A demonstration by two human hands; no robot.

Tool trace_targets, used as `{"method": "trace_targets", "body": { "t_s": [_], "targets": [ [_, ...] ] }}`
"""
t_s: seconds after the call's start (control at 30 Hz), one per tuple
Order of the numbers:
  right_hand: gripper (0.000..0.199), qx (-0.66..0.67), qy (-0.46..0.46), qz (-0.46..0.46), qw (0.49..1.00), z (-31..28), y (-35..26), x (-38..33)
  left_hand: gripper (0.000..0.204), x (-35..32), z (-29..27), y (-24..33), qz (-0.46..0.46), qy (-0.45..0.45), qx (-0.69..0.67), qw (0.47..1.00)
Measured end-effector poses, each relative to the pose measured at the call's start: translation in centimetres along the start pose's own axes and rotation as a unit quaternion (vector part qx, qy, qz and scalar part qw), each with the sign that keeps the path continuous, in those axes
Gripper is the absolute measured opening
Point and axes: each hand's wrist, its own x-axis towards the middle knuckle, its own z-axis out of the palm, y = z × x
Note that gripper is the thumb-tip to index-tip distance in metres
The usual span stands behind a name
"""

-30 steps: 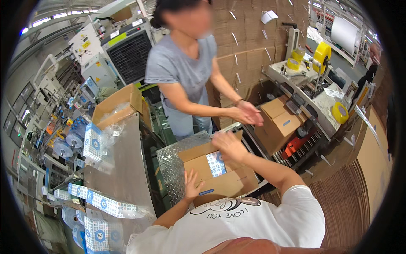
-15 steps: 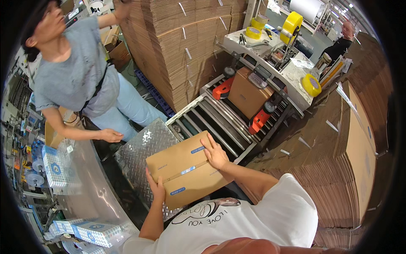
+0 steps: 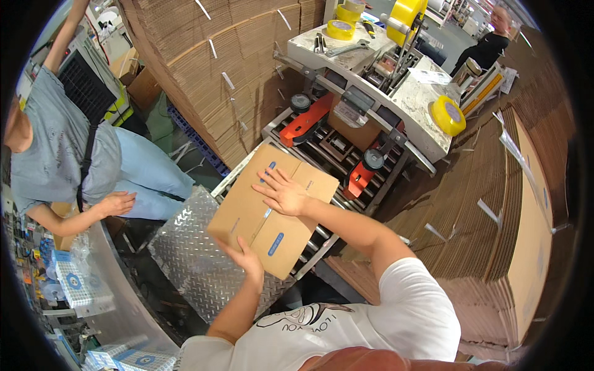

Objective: The person packs wrapped product packages into cardboard boxes, folds the box flaps closed by hand, and transfers the packed boxes onto a roller conveyor.

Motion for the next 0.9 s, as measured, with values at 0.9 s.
{"method": "trace_targets", "body": {
  "t_s": [0.9],
  "targets": [
    [0.029, -0.103, 0.27, 0.232, 0.929, -30.7, -21.0, -19.4, 0.068, 8.9, -35.4, -2.1, 0.098, -0.196, 0.691, 0.689]
  ]
}}
